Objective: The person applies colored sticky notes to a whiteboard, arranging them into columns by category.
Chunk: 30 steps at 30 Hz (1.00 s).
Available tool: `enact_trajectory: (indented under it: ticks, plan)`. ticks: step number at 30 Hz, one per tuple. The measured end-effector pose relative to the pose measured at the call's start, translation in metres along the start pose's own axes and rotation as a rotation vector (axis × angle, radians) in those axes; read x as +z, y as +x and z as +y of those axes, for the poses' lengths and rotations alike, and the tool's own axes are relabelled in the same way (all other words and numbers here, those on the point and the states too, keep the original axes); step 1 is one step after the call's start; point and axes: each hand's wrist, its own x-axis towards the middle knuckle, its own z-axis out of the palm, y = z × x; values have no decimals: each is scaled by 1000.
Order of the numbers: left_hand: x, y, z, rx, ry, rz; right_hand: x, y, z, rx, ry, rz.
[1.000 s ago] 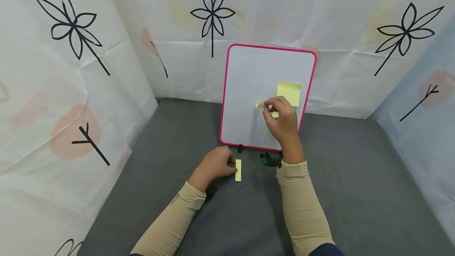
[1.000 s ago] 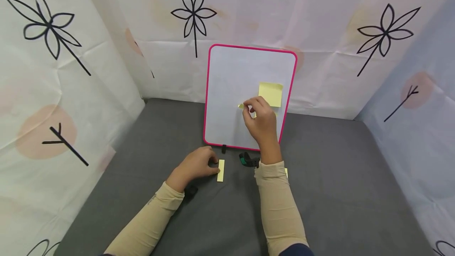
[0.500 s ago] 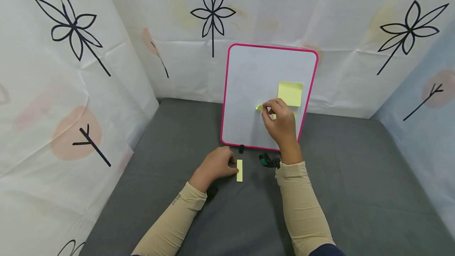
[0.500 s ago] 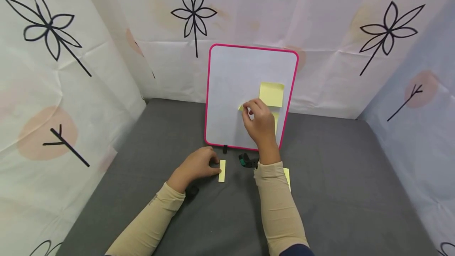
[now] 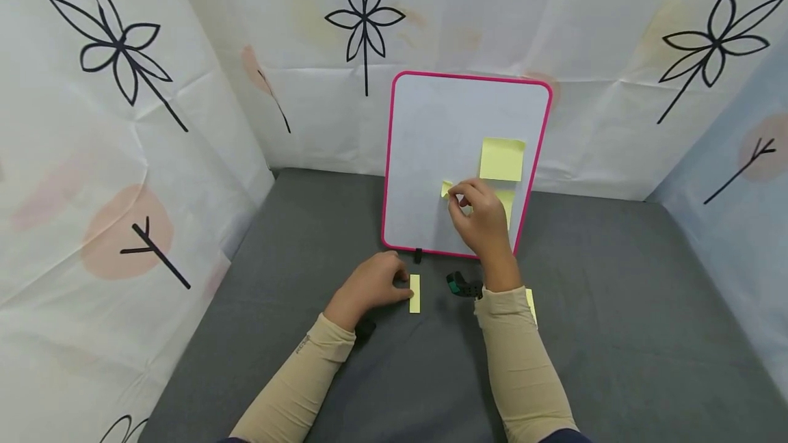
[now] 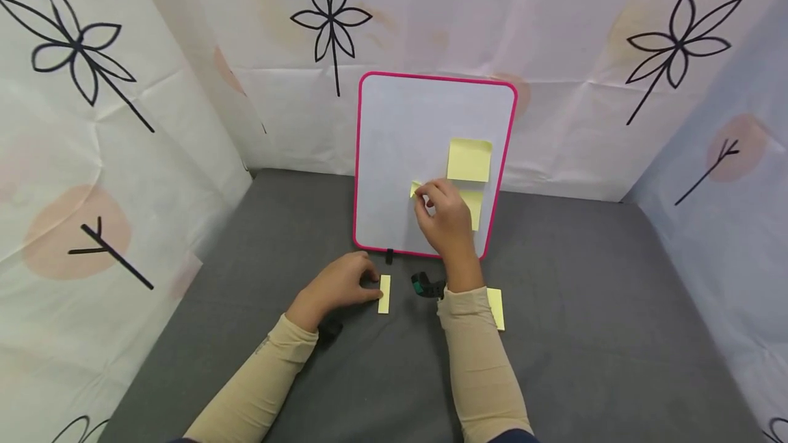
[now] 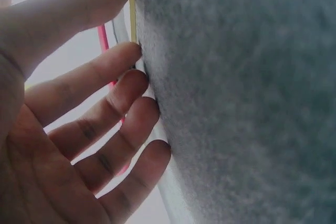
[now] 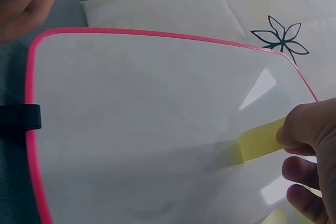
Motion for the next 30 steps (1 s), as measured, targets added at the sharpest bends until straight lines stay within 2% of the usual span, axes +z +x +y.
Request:
enact_trajectory:
  ticks: [7, 11, 14, 19, 22, 25, 30]
  plan:
    - [-12, 5, 7, 26, 12, -30, -1, 5, 0, -8, -11, -43]
    - [-19, 7, 7, 26, -29, -3, -2, 8, -2, 9, -23, -93]
    - [-25, 9, 6, 63, -65, 104, -2, 8, -4, 17, -31, -117]
    - [-35, 22, 9, 202, -69, 387, -4, 4, -4, 37, -36, -144]
    - [-41, 32, 15, 279, -45, 510, -5, 0, -1, 47, -37, -166]
    - [-44, 44, 23, 346, -20, 573, -5, -6, 2, 51, -30, -177]
    - [-42, 60, 36, 377, 36, 581, -2, -17, 8, 64, -18, -188]
